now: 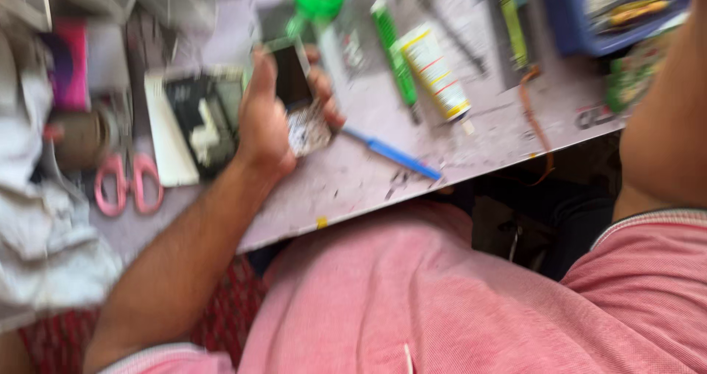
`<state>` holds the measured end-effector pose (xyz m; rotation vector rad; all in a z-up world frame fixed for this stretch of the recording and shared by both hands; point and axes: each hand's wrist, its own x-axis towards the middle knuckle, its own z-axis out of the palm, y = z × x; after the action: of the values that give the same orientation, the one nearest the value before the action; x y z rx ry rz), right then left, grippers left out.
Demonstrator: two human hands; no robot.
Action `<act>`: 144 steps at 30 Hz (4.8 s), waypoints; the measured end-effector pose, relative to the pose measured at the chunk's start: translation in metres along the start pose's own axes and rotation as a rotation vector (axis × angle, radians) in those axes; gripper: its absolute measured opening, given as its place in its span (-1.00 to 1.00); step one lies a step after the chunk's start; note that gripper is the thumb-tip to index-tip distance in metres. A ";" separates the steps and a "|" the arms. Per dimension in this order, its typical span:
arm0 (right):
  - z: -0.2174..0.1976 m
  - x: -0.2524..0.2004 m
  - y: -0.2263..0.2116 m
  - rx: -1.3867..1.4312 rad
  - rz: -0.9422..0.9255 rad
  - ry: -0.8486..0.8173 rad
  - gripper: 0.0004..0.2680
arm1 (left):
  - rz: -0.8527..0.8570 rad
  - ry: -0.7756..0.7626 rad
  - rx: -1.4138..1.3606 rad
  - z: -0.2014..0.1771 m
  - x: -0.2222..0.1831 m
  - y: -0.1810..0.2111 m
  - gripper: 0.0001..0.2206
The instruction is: The person applies adhesive from a tube to mobile phone components, joins parts together by hand, and cleans a circuit board with a brush.
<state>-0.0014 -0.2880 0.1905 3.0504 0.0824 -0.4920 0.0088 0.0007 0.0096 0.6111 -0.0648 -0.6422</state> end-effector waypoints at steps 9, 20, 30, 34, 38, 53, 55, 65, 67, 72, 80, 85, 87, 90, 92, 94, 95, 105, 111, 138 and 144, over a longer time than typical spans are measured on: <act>0.056 -0.036 -0.061 0.159 -0.569 0.334 -0.73 | 0.092 0.009 0.144 -0.005 -0.004 0.001 -0.30; 0.126 -0.022 -0.111 0.223 -0.732 0.423 -0.38 | 0.027 0.001 0.047 -0.009 -0.005 -0.004 -0.34; 0.155 -0.013 -0.106 0.174 -0.719 0.489 -0.32 | 0.018 -0.004 -0.032 -0.007 -0.002 -0.004 -0.43; 0.157 -0.017 -0.107 0.205 -0.668 0.410 -0.35 | -0.038 0.032 -0.033 -0.008 -0.001 -0.009 -0.45; 0.156 -0.013 -0.108 0.242 -0.702 0.416 -0.36 | -0.037 0.029 -0.032 -0.011 -0.001 -0.011 -0.46; 0.143 -0.005 -0.113 0.334 -0.744 0.344 -0.40 | -0.019 -0.039 -0.075 -0.025 0.005 -0.020 -0.47; 0.145 -0.005 -0.112 0.349 -0.750 0.342 -0.40 | -0.009 -0.046 -0.074 -0.024 0.003 -0.020 -0.45; 0.146 -0.005 -0.114 0.369 -0.706 0.315 -0.37 | 0.008 -0.009 0.080 -0.022 -0.003 -0.018 -0.41; 0.143 -0.008 -0.116 0.358 -0.697 0.300 -0.38 | 0.036 -0.060 0.095 -0.024 -0.004 -0.020 -0.39; 0.133 -0.011 -0.118 0.404 -0.628 0.242 -0.38 | -0.007 0.026 0.051 -0.022 -0.002 -0.020 -0.37; 0.136 -0.007 -0.119 0.346 -0.735 0.347 -0.41 | -0.006 0.018 0.034 -0.017 -0.003 -0.015 -0.40; 0.137 -0.008 -0.120 0.365 -0.695 0.342 -0.41 | 0.001 -0.023 -0.041 -0.022 0.000 -0.018 -0.43; 0.137 -0.007 -0.121 0.322 -0.776 0.396 -0.42 | -0.006 -0.015 -0.040 -0.024 0.000 -0.021 -0.44; 0.141 -0.010 -0.118 0.421 -0.654 0.276 -0.37 | -0.013 0.032 -0.030 -0.026 0.001 -0.026 -0.45; 0.141 -0.004 -0.118 0.378 -0.756 0.392 -0.40 | 0.000 0.026 -0.009 -0.027 0.004 -0.021 -0.44; 0.145 -0.006 -0.115 0.364 -0.778 0.414 -0.42 | -0.006 -0.016 -0.009 -0.027 0.001 -0.023 -0.41; 0.147 -0.006 -0.114 0.369 -0.760 0.390 -0.42 | -0.011 0.007 0.006 -0.027 0.000 -0.024 -0.41; 0.132 -0.009 -0.123 0.444 -0.599 0.271 -0.40 | 0.001 0.012 0.053 -0.022 -0.004 -0.018 -0.34; 0.125 -0.014 -0.128 0.431 -0.464 0.140 -0.35 | 0.023 0.000 -0.035 -0.023 0.001 -0.020 -0.37; 0.143 -0.016 -0.107 0.435 -0.694 0.300 -0.45 | -0.089 -0.060 -0.053 -0.018 0.001 -0.006 -0.37; 0.148 -0.021 -0.103 0.441 -0.703 0.284 -0.48 | -0.162 0.010 -0.018 -0.019 -0.004 -0.006 -0.37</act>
<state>-0.0739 -0.1952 0.0523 3.4202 1.2362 -0.0861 0.0070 0.0088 -0.0095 0.6056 0.0001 -0.7961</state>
